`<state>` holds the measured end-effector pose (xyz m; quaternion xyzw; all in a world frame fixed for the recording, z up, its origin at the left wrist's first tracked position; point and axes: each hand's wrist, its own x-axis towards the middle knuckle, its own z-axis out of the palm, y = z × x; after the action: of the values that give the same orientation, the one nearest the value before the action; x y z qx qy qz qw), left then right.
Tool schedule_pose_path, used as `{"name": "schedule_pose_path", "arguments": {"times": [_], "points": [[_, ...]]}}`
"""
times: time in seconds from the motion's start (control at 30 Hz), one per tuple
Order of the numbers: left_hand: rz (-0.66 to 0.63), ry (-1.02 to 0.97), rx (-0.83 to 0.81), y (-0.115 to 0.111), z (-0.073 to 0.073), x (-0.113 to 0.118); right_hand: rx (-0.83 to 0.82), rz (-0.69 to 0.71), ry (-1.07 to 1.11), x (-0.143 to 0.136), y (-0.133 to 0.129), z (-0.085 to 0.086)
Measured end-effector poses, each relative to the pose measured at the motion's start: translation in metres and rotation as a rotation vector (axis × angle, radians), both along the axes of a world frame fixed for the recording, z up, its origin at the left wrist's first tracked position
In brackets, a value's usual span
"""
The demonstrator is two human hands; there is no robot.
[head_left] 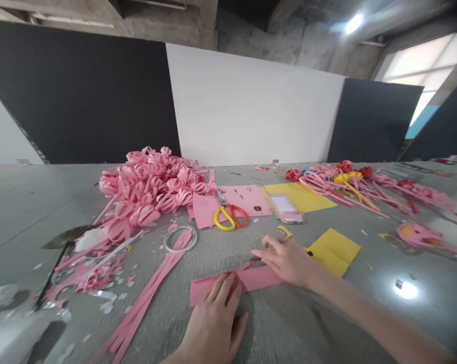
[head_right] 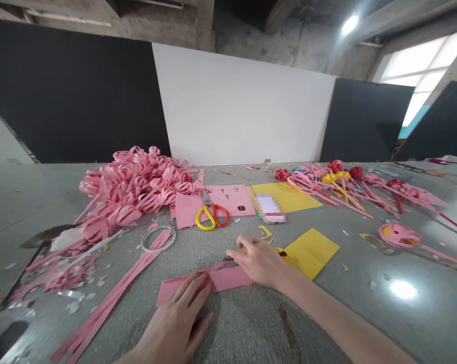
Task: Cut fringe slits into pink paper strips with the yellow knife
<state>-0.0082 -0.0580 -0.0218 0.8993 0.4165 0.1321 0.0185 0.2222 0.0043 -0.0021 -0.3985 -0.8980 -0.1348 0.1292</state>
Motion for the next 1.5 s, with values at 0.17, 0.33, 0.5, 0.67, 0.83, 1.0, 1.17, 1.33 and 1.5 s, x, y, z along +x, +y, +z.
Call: {"name": "schedule_pose_path", "arguments": {"times": [0.17,0.33,0.5,0.67,0.83,1.0,1.17,1.33,1.5], "points": [[-0.029,-0.062,-0.017,0.002,-0.002,-0.001,-0.136,-0.109,0.233,-0.012,-0.006,0.013],[-0.108,-0.123,-0.078,0.002,0.000,0.001,-0.270,-0.176,0.327,-0.022,-0.010,0.011],[-0.161,-0.121,-0.089,0.001,0.005,0.003,-0.268,-0.229,0.181,-0.034,-0.013,0.007],[-0.163,-0.116,-0.076,0.001,0.004,0.003,-0.183,-0.271,0.071,-0.043,-0.016,0.004],[-0.168,-0.068,-0.067,0.002,0.003,0.002,-0.155,-0.233,0.163,-0.042,-0.012,0.002],[-0.070,-0.036,-0.030,0.002,0.000,-0.001,-0.091,-0.397,0.227,-0.012,-0.004,0.027],[0.028,-0.051,0.022,0.002,-0.007,-0.003,-0.333,-0.717,-0.108,0.036,0.002,0.039],[0.081,-0.076,0.047,0.002,-0.009,-0.003,-0.389,-0.736,-0.139,0.054,0.011,0.020],[0.085,-0.082,0.049,0.002,-0.007,-0.004,-0.357,-0.791,-0.131,0.065,0.021,0.015]]}}
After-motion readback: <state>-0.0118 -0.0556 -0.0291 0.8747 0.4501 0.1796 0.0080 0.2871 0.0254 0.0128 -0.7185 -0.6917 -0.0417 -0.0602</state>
